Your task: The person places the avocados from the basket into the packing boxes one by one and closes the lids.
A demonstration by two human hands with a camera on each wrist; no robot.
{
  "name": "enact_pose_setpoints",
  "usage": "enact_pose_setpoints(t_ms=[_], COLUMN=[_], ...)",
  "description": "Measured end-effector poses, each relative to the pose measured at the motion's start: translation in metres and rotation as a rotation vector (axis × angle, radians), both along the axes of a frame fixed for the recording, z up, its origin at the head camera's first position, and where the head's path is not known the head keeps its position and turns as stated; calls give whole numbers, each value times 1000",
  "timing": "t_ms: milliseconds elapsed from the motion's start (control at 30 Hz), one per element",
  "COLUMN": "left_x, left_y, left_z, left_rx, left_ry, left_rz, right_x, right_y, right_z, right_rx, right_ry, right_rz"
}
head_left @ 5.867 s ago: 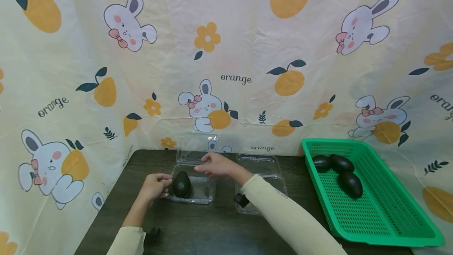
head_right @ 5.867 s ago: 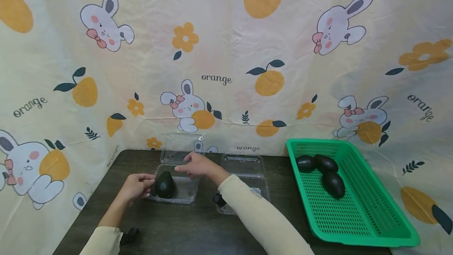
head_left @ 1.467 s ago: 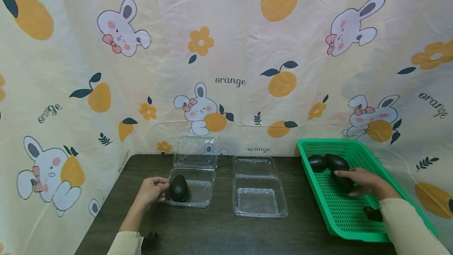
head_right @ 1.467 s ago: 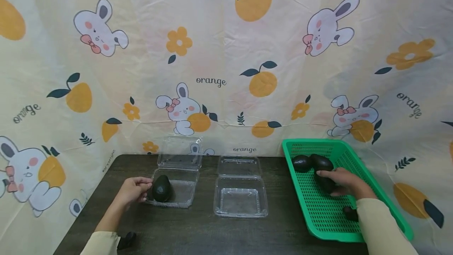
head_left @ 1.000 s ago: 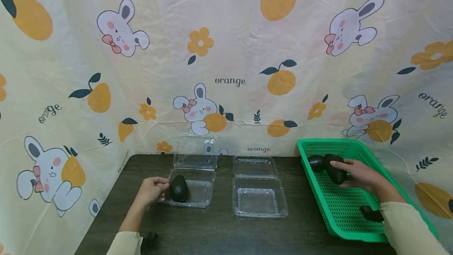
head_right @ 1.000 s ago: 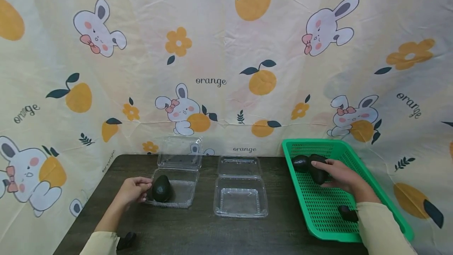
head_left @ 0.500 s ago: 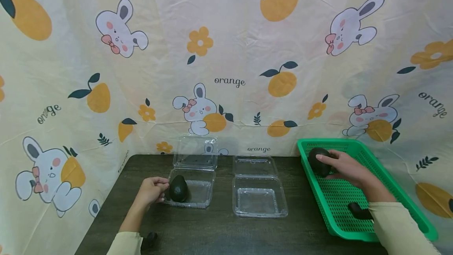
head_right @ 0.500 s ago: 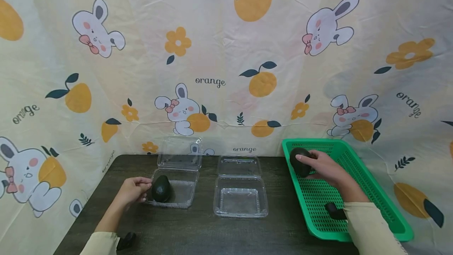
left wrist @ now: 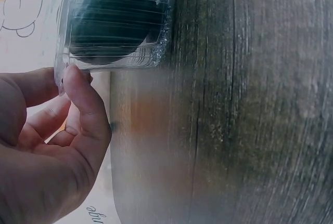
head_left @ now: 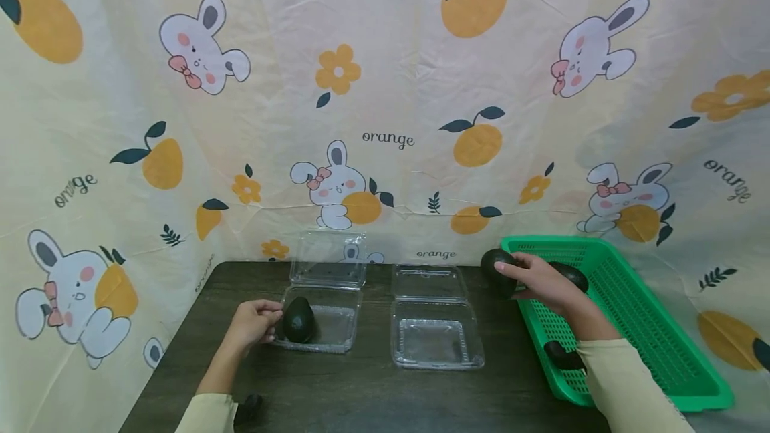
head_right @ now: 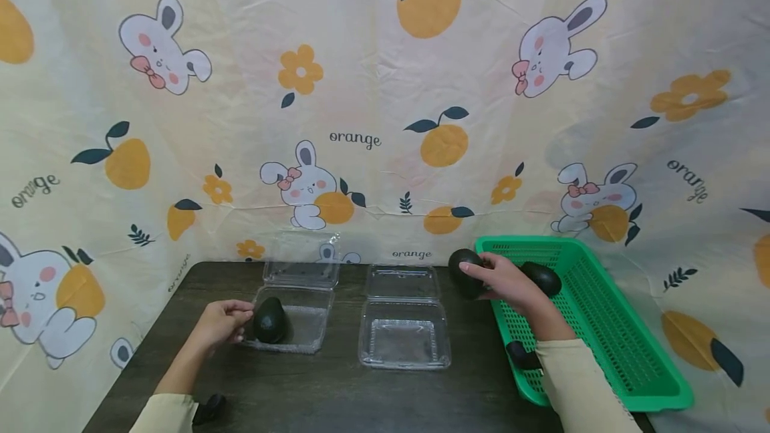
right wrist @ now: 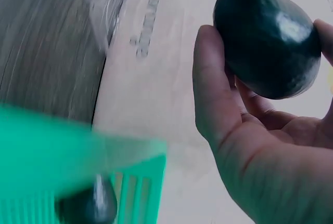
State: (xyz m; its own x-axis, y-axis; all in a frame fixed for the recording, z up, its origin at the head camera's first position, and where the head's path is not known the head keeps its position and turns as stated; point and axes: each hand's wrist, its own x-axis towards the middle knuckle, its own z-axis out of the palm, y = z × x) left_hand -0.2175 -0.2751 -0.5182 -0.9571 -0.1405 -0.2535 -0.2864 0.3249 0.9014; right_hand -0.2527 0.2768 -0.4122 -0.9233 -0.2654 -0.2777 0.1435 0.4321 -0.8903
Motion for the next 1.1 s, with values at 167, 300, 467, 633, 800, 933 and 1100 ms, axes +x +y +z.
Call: enact_pose_setpoints(t_ms=[167,300,467,633,800,933,1100], left_x=[0,-1,-1,-1,-2,-2,-2], left_y=[0,-1,0,-1,-3,-3,-1], left_z=[1,0,-2,-3,-3,-2,-1], left_rx=[-1,4,9,11,8,5,5], left_ry=[-2,-6,-9,-7,4,-1,3], left_rz=[-9,-3,-4,-5,-8,-6,-10], right_x=[-8,-15,-24,-31,-37,-39,-40], right_y=[-25,-43,-67,-93,-123,-151,-182], right_z=[-4,-6,-10,-17,-21,-25,-27], right_rx=[-118,-172,-240,-293,-307,-310,-313], right_ry=[2,-10,-24,-37,-72,-112,-152], right_rz=[40,83,115,159,175,178,173])
